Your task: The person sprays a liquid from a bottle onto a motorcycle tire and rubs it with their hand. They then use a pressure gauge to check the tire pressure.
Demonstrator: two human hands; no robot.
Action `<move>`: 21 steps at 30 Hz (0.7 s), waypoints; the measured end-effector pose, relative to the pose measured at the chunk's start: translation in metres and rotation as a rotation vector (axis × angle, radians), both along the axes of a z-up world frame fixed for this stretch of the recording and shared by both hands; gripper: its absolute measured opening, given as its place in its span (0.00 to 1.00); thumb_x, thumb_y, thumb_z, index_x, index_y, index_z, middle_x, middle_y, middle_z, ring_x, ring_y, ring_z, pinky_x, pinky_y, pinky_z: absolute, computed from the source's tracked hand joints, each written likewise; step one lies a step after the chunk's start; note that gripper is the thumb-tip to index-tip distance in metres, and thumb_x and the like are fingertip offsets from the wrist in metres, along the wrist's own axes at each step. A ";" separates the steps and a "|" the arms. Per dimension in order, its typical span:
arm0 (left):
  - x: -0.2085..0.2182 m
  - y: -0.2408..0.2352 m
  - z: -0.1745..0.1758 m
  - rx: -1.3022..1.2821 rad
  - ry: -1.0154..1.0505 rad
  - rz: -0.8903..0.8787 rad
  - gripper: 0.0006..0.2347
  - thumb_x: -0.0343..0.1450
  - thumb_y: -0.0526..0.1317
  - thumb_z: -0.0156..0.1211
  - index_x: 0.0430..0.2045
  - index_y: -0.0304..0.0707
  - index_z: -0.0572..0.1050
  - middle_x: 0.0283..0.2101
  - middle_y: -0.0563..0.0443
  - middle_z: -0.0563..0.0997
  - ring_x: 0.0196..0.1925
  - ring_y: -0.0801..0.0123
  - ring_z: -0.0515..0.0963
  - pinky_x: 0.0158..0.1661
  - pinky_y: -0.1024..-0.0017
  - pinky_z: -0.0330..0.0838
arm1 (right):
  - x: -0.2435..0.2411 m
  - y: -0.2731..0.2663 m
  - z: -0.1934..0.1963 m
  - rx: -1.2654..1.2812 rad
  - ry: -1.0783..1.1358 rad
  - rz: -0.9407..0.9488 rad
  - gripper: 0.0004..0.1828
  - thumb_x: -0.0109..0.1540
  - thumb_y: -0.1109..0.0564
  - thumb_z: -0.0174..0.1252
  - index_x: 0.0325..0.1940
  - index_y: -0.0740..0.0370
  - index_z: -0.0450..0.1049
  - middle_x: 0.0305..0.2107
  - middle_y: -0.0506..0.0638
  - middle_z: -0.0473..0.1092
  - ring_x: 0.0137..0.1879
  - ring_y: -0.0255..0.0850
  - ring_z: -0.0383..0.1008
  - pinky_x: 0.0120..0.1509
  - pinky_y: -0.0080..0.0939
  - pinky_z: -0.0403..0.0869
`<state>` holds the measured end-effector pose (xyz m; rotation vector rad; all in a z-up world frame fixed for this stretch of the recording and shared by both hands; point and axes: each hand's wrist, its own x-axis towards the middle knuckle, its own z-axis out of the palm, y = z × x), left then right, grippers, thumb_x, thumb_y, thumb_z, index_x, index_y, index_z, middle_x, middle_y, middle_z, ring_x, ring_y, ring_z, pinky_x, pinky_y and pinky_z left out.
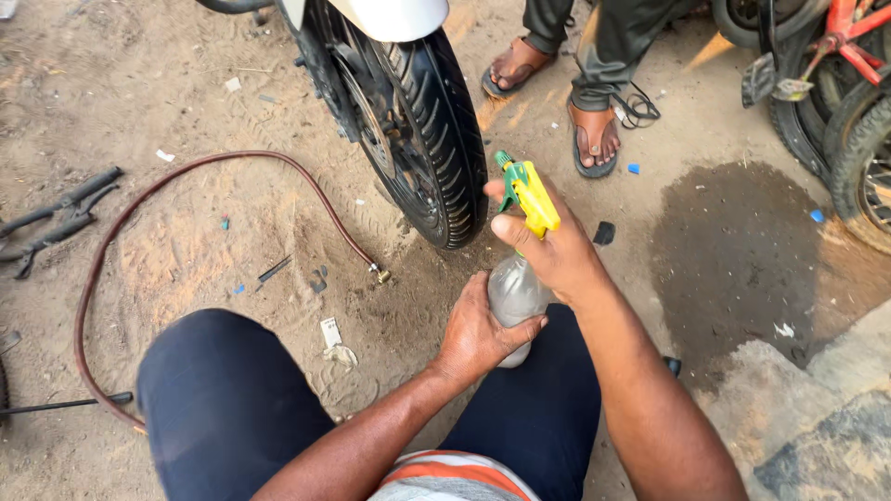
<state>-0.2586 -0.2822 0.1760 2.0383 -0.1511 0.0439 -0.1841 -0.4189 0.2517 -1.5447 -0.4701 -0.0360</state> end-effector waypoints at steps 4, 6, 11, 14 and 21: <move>0.012 0.003 0.014 -0.001 0.063 0.054 0.34 0.58 0.55 0.76 0.49 0.27 0.70 0.44 0.32 0.81 0.49 0.43 0.82 0.50 0.54 0.76 | 0.027 0.010 -0.001 -0.162 0.078 -0.027 0.22 0.66 0.52 0.64 0.59 0.65 0.71 0.43 0.50 0.76 0.50 0.35 0.76 0.56 0.36 0.75; 0.022 0.008 0.015 -0.065 0.087 0.047 0.36 0.58 0.56 0.74 0.51 0.26 0.69 0.44 0.32 0.82 0.49 0.45 0.84 0.50 0.56 0.77 | 0.035 0.017 -0.002 -0.455 0.176 -0.239 0.17 0.67 0.49 0.65 0.50 0.66 0.78 0.31 0.52 0.78 0.38 0.37 0.78 0.47 0.38 0.75; 0.045 0.023 0.010 -0.082 0.023 0.006 0.40 0.56 0.55 0.75 0.56 0.22 0.67 0.47 0.30 0.82 0.50 0.45 0.84 0.51 0.57 0.77 | 0.048 0.032 0.008 -0.139 -0.094 -0.129 0.19 0.66 0.48 0.64 0.52 0.66 0.72 0.34 0.47 0.75 0.41 0.33 0.75 0.47 0.35 0.74; 0.046 0.026 0.007 -0.075 -0.024 -0.005 0.42 0.57 0.55 0.76 0.58 0.19 0.65 0.49 0.28 0.81 0.52 0.44 0.83 0.53 0.57 0.76 | 0.048 0.036 0.010 -0.241 -0.020 -0.199 0.18 0.66 0.47 0.63 0.49 0.64 0.74 0.30 0.46 0.76 0.37 0.32 0.76 0.44 0.35 0.75; 0.059 0.036 0.016 -0.021 -0.059 -0.002 0.43 0.56 0.55 0.78 0.57 0.17 0.65 0.49 0.27 0.80 0.52 0.43 0.82 0.53 0.56 0.75 | 0.057 0.045 0.018 -0.212 -0.206 -0.210 0.20 0.70 0.46 0.63 0.55 0.66 0.75 0.39 0.47 0.77 0.46 0.32 0.76 0.51 0.34 0.75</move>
